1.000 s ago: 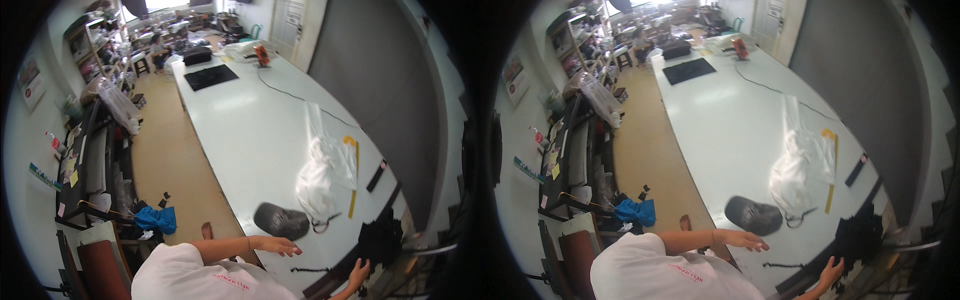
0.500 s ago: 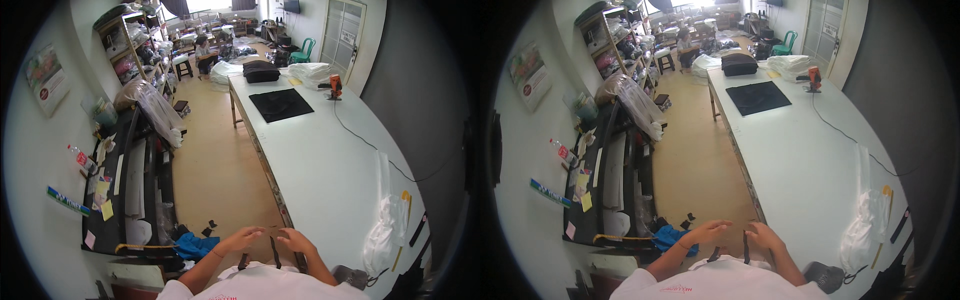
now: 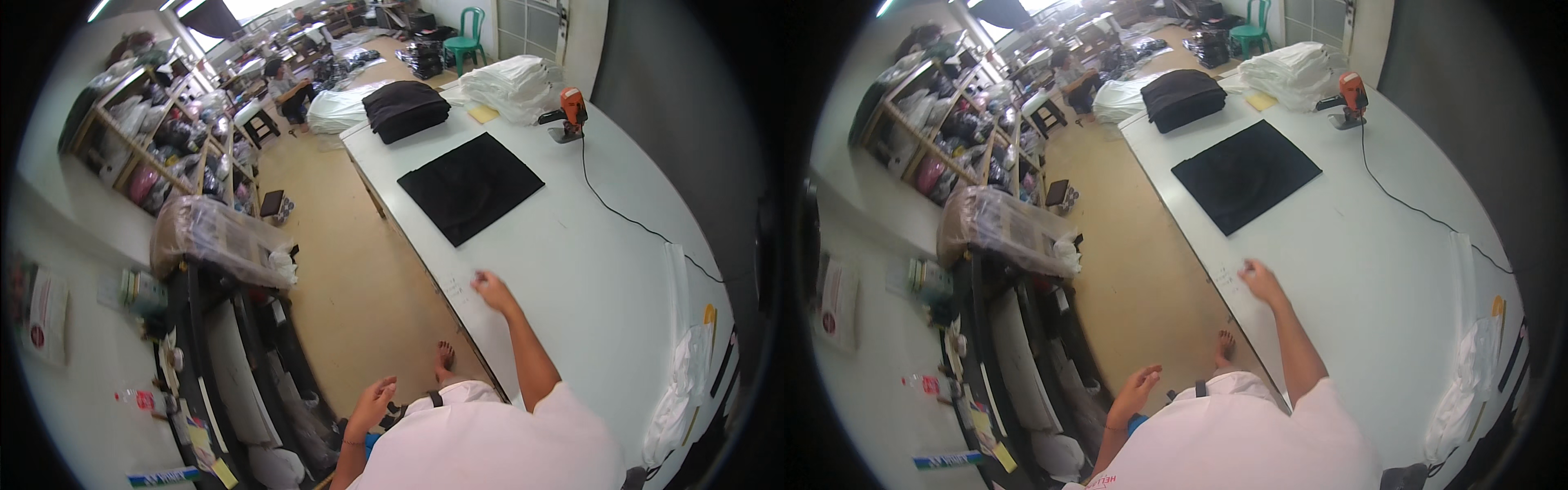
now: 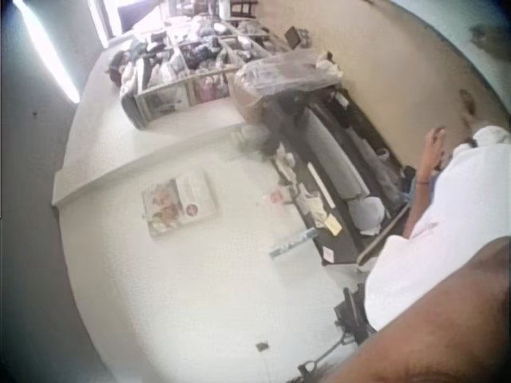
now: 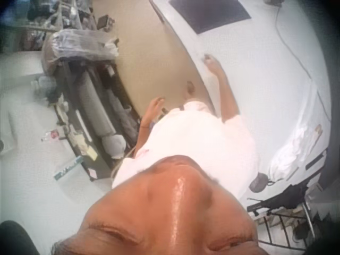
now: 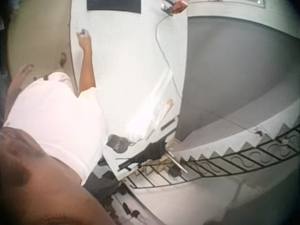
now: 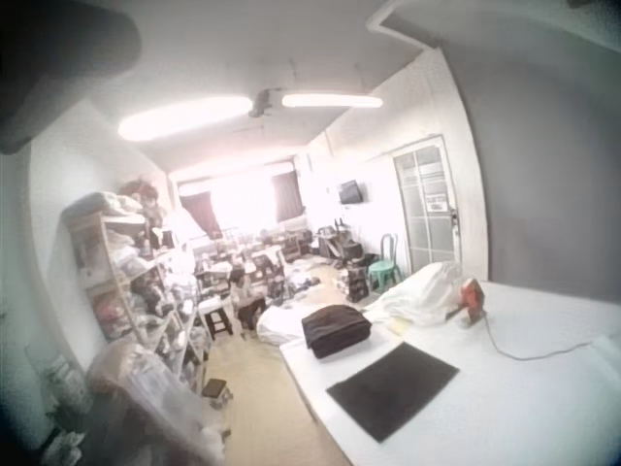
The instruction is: The person moves stacks of black fabric from a chair to a table, retrieves a small yellow notepad, and then unfolds and arranges several black fabric panels on the work surface.
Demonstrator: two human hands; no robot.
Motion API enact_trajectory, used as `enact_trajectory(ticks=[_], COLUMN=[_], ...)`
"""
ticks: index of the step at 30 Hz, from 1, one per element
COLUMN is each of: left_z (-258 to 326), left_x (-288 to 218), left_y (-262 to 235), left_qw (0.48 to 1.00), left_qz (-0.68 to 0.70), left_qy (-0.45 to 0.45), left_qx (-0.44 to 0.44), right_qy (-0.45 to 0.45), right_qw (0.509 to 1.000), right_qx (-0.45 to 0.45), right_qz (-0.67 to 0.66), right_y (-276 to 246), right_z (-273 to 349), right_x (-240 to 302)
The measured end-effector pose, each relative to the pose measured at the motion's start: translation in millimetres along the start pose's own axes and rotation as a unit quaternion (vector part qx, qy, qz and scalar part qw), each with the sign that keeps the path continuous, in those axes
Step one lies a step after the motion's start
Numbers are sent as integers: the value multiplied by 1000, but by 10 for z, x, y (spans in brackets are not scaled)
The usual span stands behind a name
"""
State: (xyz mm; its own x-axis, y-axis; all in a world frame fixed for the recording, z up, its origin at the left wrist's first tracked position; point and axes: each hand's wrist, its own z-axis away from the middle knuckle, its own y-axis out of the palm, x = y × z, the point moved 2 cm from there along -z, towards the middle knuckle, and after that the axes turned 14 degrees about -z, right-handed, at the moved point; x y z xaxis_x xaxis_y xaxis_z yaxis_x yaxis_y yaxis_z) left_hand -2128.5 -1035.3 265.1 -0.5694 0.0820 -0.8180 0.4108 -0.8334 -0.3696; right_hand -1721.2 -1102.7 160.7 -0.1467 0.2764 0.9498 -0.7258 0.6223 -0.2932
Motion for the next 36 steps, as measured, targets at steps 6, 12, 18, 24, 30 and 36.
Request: enact_trajectory(ticks=[6,12,18,24,30,36], left_z=[-1556,-3297,-4620,-5150,-5113,-5039], left_x=[-822,-1548,-2656,-3229,-3200,-3381], left_y=[-738,-842,-1149,-1647,-1892,-1900], left_qw=[994,953,853,604,551,537], left_qz=[-82,-169,-295,-476,-349,-302], left_qy=[48,156,430,567,523,462], left_qx=[49,195,12,296,549,638], right_qy=[77,202,7,147,135,83], right_qw=[952,928,958,897,949,915], right_qx=[-292,-313,-132,77,-191,-185], right_qz=[-46,5,-253,-410,210,349], right_y=[-349,-525,-47,418,897,1111], right_z=[-2002,-2617,-2419,-1975,-2239,-2281], right_x=[444,281,1252,1985,1349,1042])
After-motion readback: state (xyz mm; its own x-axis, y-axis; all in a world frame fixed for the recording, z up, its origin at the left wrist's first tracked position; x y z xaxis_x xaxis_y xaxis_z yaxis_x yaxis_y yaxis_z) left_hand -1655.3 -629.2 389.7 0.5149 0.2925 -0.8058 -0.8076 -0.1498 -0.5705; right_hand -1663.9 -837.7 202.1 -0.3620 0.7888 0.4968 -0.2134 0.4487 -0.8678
